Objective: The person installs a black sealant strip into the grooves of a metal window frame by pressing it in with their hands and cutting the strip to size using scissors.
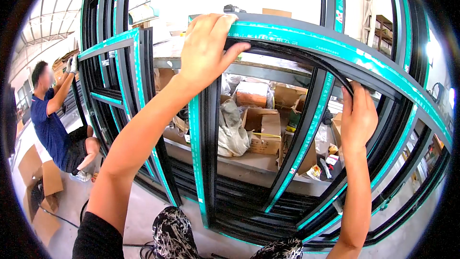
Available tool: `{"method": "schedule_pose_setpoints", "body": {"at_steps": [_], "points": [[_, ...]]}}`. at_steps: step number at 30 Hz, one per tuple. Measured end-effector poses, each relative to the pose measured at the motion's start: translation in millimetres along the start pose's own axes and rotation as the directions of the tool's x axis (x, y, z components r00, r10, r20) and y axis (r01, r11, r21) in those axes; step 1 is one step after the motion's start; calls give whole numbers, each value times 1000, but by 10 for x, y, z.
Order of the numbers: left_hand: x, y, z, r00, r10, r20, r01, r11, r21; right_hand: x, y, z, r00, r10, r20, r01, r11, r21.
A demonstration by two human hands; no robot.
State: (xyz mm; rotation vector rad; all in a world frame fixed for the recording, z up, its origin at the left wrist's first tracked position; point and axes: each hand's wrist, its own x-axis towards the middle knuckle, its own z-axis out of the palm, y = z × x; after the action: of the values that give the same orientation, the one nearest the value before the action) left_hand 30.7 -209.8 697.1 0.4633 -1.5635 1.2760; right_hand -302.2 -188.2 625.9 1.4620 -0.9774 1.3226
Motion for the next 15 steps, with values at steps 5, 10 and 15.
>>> {"method": "schedule_pose_setpoints", "body": {"at_steps": [5,10,15], "points": [[26,17,35,999,-33,-11,33,997,76,73,44,55,998,-46,-32,45,998,-52],[112,159,-17,994,-37,99,29,996,82,167,120,-2,993,-111,-42,106,990,-94],[214,312,140,996,-9,89,12,999,-30,140,113,31,992,-115,-53,109,988,-109]]}}
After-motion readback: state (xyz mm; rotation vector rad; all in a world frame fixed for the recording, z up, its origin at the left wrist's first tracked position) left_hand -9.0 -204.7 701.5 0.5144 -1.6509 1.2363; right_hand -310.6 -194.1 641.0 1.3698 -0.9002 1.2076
